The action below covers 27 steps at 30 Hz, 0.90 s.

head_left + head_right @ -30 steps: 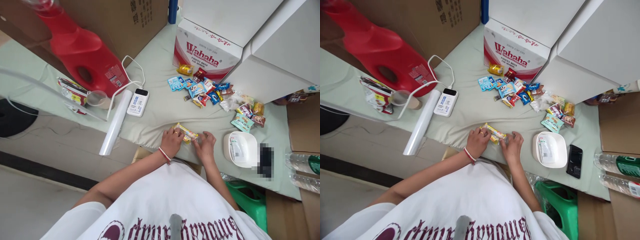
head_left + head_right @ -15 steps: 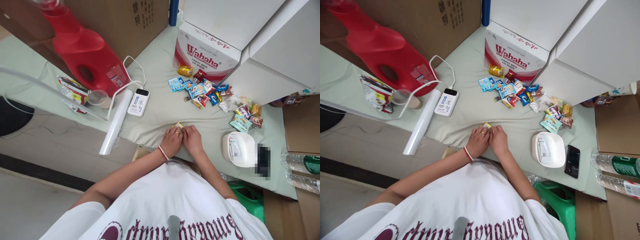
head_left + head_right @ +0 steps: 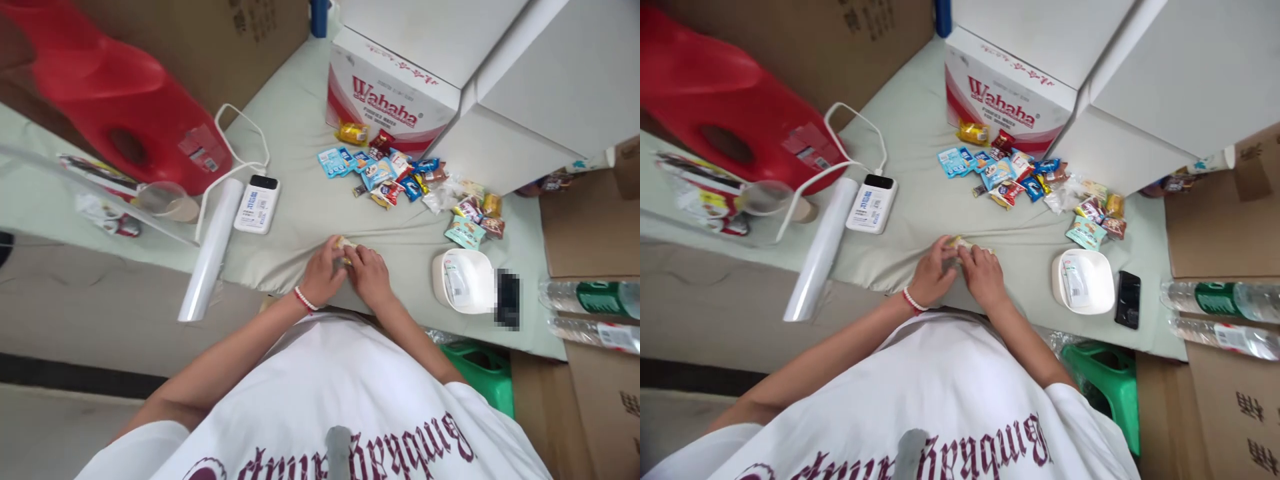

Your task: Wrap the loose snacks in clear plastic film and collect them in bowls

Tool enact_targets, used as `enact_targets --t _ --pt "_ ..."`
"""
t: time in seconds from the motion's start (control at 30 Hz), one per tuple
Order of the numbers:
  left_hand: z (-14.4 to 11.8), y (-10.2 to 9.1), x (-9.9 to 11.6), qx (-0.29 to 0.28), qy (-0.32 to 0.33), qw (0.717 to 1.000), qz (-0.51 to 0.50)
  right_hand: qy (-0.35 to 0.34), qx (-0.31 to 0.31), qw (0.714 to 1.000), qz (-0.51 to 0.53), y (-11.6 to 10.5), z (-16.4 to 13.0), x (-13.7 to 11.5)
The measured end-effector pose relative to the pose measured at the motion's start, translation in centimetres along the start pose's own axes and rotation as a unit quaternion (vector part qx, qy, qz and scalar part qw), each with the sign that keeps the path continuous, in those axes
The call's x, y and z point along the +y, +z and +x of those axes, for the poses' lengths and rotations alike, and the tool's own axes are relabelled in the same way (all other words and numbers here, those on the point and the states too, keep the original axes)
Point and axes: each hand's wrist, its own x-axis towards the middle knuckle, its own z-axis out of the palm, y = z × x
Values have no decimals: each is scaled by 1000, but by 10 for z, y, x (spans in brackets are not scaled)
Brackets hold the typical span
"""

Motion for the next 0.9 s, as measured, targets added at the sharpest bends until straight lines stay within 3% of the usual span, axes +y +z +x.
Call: enact_targets --t 0.13,0.23,0.33,0.43,0.53,0.63,0.7,0.77,0.83,0.9 --pt "-15 -17 -6 72 7 997 -27 19 55 998 34 2 -2 10" --pt "-31 -37 -21 91 -18 996 12 78 157 979 101 -26 -27 33" --pt "-48 -51 -40 84 -56 993 53 165 267 941 125 -71 -74 79" --pt "-59 -53 -52 73 -55 992 84 275 301 909 87 -107 -120 144" --pt "-58 -45 -52 70 -18 988 138 399 248 878 95 -115 -142 202" --pt "-52 -36 -47 73 12 980 186 462 111 879 32 -106 -135 228" --pt "-50 -33 -45 72 32 974 212 480 10 875 -55 -100 -125 229" --pt "-50 -32 -47 74 59 968 234 482 -55 865 -127 -96 -118 222" --pt "-52 -31 -50 84 86 961 249 467 -59 866 -172 -95 -117 213" --pt "-54 -30 -53 98 106 956 256 446 -21 872 -201 -98 -120 208"
